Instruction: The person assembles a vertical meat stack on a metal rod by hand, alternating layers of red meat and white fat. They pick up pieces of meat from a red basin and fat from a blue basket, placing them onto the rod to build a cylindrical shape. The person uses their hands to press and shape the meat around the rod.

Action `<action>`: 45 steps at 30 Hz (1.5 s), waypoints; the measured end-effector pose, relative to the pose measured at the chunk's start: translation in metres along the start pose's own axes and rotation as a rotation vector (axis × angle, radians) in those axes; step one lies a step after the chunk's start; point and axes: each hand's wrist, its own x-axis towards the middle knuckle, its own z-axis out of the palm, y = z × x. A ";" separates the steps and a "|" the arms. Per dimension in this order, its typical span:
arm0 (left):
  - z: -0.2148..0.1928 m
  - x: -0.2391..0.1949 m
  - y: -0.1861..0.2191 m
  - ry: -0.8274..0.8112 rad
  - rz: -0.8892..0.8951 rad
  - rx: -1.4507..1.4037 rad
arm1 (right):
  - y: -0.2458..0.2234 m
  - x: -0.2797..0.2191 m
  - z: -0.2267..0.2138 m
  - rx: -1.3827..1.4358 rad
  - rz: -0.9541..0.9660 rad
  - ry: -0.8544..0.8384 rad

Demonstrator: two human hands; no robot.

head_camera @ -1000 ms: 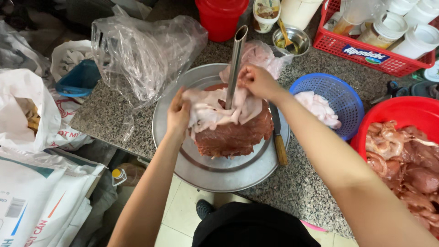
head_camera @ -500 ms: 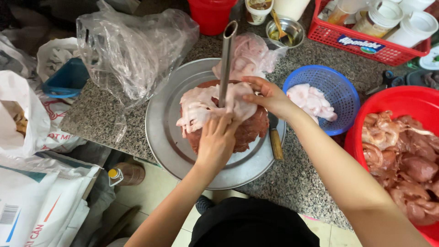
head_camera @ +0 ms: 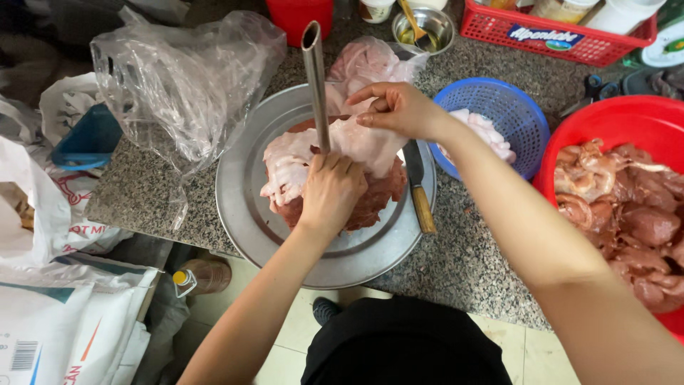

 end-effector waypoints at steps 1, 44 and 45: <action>-0.003 -0.002 0.003 0.010 -0.004 -0.043 | -0.003 -0.001 -0.004 -0.032 0.023 -0.035; -0.032 -0.057 0.022 0.166 -0.342 -0.081 | 0.027 0.000 0.047 -0.553 -0.216 0.237; -0.029 -0.057 0.019 0.160 -0.329 -0.074 | 0.022 0.004 0.053 -0.618 -0.277 0.214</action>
